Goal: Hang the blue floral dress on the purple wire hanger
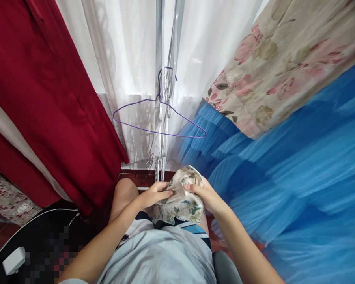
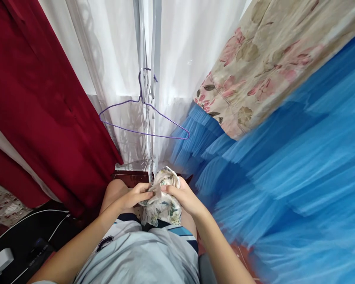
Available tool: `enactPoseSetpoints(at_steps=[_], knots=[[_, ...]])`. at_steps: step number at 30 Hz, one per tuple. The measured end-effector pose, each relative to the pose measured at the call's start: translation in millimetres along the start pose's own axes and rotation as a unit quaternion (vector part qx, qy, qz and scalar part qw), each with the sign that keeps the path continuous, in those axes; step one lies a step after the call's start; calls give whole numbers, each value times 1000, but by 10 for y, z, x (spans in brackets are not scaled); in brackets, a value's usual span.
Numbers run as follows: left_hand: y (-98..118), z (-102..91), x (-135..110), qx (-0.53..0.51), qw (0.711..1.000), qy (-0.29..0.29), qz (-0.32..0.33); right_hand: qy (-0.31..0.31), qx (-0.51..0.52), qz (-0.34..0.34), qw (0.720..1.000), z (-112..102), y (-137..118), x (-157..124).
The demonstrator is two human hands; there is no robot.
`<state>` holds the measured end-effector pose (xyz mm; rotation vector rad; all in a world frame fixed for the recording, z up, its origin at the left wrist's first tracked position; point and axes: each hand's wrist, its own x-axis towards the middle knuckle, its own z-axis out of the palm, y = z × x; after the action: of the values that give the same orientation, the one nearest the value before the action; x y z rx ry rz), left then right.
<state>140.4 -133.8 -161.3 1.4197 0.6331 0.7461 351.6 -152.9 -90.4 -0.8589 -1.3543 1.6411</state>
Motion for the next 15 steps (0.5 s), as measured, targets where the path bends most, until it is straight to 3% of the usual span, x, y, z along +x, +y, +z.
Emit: enactPoseSetpoints(at_steps=[3,6,10,13,15], knots=[[-116,-245,-85,80,994,68,-8,-30,-76,-16,997,-157,-108,65],[23,-652,-149,202,972,113,28,-38,-202,-40,978,-445,-344,167],[563,-1157,-209,387,903,159,92,45,-267,-135,953,-962,-817,411],[1045,-1325,-243,496,843,180,104,75,-281,-179,940,-1235,-1167,718],[1311,-1370,-251,560,798,199,102,71,-296,-206,930,-1310,-1353,969]])
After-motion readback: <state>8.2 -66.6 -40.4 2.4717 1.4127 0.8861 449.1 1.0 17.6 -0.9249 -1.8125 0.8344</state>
